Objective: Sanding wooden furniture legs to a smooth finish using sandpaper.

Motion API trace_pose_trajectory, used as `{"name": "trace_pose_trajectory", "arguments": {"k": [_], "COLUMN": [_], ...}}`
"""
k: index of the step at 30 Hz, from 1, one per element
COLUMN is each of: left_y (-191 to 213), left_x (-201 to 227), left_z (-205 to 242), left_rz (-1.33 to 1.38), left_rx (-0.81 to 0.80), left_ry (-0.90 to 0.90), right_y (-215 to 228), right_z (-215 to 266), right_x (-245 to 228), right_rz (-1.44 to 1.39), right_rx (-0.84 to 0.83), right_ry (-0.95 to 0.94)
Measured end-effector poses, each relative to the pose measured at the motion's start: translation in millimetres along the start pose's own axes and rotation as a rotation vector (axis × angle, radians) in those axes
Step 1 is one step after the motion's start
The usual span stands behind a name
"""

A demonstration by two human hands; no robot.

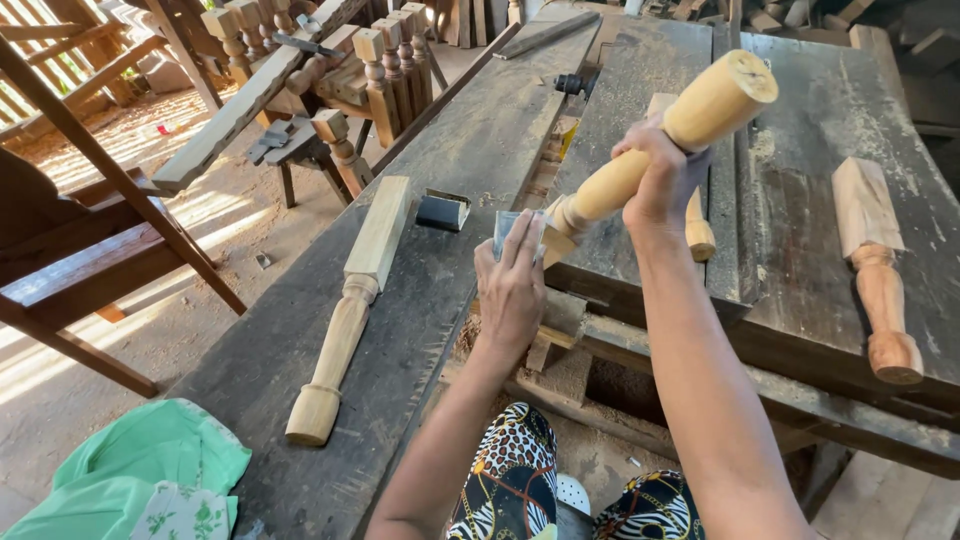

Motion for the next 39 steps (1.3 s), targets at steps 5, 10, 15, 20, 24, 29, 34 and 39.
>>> {"name": "trace_pose_trajectory", "arguments": {"k": [5,10,15,20,24,29,34,39], "left_y": [0,0,0,13,22,-2,11,16], "left_x": [17,26,22,-2,-2,-17,-26,-20], "left_z": [-4,4,-2,-33,-12,0,-28,-4], "left_rz": [0.024,0.027,-0.045,-0.031,-0.085,-0.075,-0.058,-0.221], "left_rx": [0.036,0.057,0.062,-0.129,-0.009,-0.020,0.004,0.099], "left_ry": [-0.017,0.007,0.006,-0.029,-0.027,0.053,0.037,0.007], "right_y": [2,-10,-16,-32,-43,-53,-62,-69], "right_z": [7,19,29,34,31,22,25,23], "right_x": [-5,-5,-1,7,24,35,39,50], "right_rz": [-0.016,0.114,0.231,0.110,0.195,0.254,0.261,0.309], "right_rx": [0.069,0.039,-0.047,-0.203,-0.177,-0.236,-0.268,-0.259], "right_ry": [0.149,0.207,0.228,0.180,0.171,0.210,0.212,0.250]}}
Point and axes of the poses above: each hand's wrist, its own z-axis away from the middle knuckle, its own y-axis out of the back of the hand, x = y × z, the point moved 3 cm from there along -z, towards the middle knuckle, and after that the axes turned 12 degrees about -z, right-handed, at the moved point
